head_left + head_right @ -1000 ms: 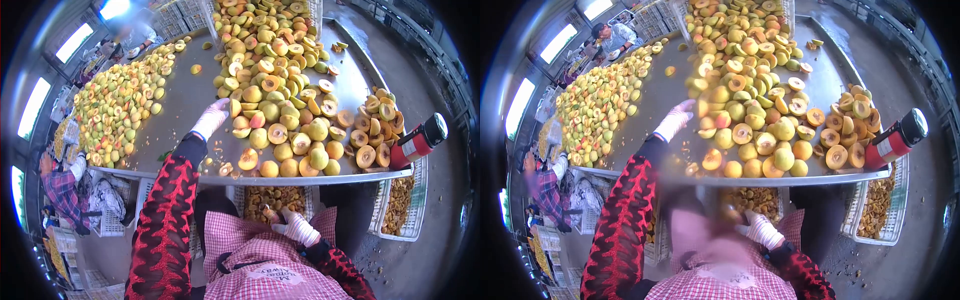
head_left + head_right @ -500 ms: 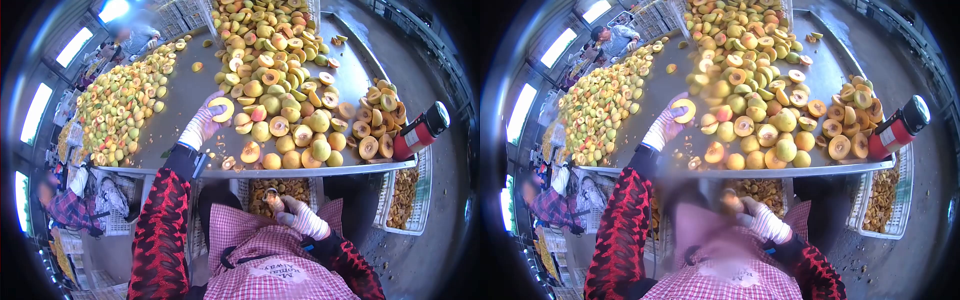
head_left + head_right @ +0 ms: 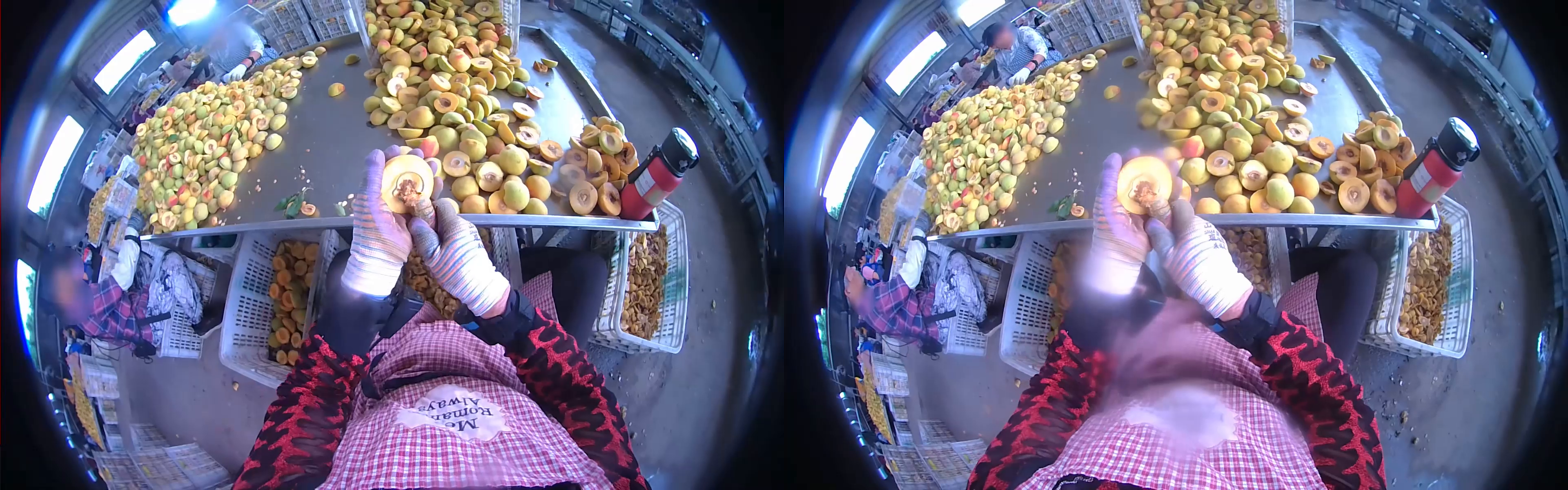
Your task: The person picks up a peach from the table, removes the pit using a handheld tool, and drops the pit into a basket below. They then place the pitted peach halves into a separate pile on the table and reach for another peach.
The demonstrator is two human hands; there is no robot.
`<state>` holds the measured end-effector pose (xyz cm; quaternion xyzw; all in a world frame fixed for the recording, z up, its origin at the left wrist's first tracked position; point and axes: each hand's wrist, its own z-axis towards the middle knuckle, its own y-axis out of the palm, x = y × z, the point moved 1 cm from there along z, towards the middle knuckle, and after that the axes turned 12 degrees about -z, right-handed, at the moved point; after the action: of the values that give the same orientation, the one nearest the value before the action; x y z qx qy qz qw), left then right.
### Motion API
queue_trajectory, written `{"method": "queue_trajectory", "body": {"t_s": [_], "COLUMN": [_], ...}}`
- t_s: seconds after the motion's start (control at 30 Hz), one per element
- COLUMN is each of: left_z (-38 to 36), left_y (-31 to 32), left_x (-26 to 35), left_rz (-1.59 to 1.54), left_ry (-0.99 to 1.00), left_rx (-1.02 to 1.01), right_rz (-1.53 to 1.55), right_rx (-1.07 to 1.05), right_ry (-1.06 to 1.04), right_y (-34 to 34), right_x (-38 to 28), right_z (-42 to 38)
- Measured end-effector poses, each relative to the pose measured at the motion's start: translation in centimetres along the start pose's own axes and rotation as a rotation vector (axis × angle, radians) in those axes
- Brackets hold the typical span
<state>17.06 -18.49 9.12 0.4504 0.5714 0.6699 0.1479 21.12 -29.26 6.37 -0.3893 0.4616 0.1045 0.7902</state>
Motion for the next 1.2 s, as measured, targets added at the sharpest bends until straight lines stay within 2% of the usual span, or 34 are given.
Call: {"method": "queue_trajectory", "body": {"t_s": [0.13, 0.17, 0.23, 0.3, 0.37, 0.4, 0.43, 0.47, 0.53, 0.57, 0.6, 0.67, 0.7, 0.73, 0.77, 0.8, 0.83, 0.87, 0.9, 0.93, 0.97, 1.07, 1.1, 1.2], "left_z": [-0.9, -0.9, -0.8, -0.4, 0.4, 0.6, 0.5, 0.5, 0.9, 1.5, 2.1, 2.9, 4.6, 5.5, 4.7, 2.8, 2.1, 0.9, -0.4, -1.3, -1.2, 0.5, 1.1, 0.7], "left_y": [0.1, 0.3, 0.4, -0.7, -2.0, -2.8, -2.5, -1.8, -1.5, -1.4, -1.2, 0.9, -2.0, -3.1, -3.0, -3.2, -5.1, -6.0, -5.5, -5.0, -5.5, -5.1, -4.9, -4.5], "left_x": [0.1, 0.1, 0.5, 0.7, 1.1, 1.2, 1.4, 1.8, 2.2, 2.5, 2.4, 2.2, 2.3, 3.2, 3.3, 3.2, 1.1, -0.7, -2.0, -2.8, -3.0, -0.7, -0.3, -1.2], "left_rz": [0.077, 0.066, 0.159, 0.228, 0.524, 0.493, 0.463, 0.583, 0.824, 1.152, 1.371, 1.810, 1.454, 1.260, 0.888, 0.519, 0.505, 0.332, 0.234, 0.139, 0.134, 0.558, 0.482, 0.362], "left_ry": [-0.012, -0.050, -0.084, -0.132, -0.127, -0.203, -0.278, -0.380, -0.597, -0.490, -0.536, -0.620, -0.656, -0.492, -0.404, -0.319, 0.032, 0.071, 0.085, 0.097, 0.083, -0.080, -0.316, -0.079], "left_rx": [0.051, 0.101, 0.128, 0.143, -0.075, -0.070, -0.062, -0.034, 0.025, -0.198, -0.217, -0.267, -0.257, -0.506, -0.403, -0.295, -0.277, -0.222, -0.144, -0.067, 0.065, -0.131, -0.023, 0.012], "right_rz": [0.152, 0.161, 0.199, 0.069, -0.017, -0.057, -0.161, -0.298, -0.340, -0.371, -0.445, -0.359, -0.305, -0.253, -0.197, -0.035, 0.129, 0.291, 0.480, 0.596, 0.631, 0.562, 0.514, 0.757], "right_rx": [-0.027, -0.152, -0.197, -0.264, -0.147, -0.093, -0.183, -0.230, -0.369, -0.389, -0.399, -0.397, -0.361, -0.322, -0.285, -0.394, -0.495, -0.601, -0.540, -0.623, -0.650, -0.679, -0.718, -0.846], "right_ry": [-0.002, 0.103, 0.129, 0.126, -0.056, -0.142, -0.069, -0.102, -0.082, -0.122, -0.167, -0.200, -0.215, -0.235, -0.250, -0.027, 0.197, 0.420, 0.312, 0.394, 0.404, 0.384, 0.408, 0.491], "right_y": [1.1, 0.8, 0.7, -0.2, 0.2, 0.4, -0.3, -0.5, -1.2, -1.6, -2.0, -1.6, -1.4, -1.1, -1.2, -1.5, -2.4, -2.6, -1.5, -0.9, -0.8, -2.1, -2.2, -2.3], "right_x": [0.4, 0.2, 0.2, -0.2, 1.5, 2.2, 2.1, 2.9, 3.4, 3.6, 3.3, 4.0, 4.5, 5.2, 5.0, 4.7, 2.8, 1.7, 2.1, 2.4, 2.5, 2.3, 2.6, 3.8], "right_z": [-0.4, -0.5, -0.8, -1.4, -1.5, -1.7, -1.7, -1.6, -1.2, -1.1, -1.0, -0.6, -0.3, 0.2, 0.5, 0.5, 0.5, 0.3, -0.2, -0.6, -0.9, -0.7, -0.6, -0.5]}}
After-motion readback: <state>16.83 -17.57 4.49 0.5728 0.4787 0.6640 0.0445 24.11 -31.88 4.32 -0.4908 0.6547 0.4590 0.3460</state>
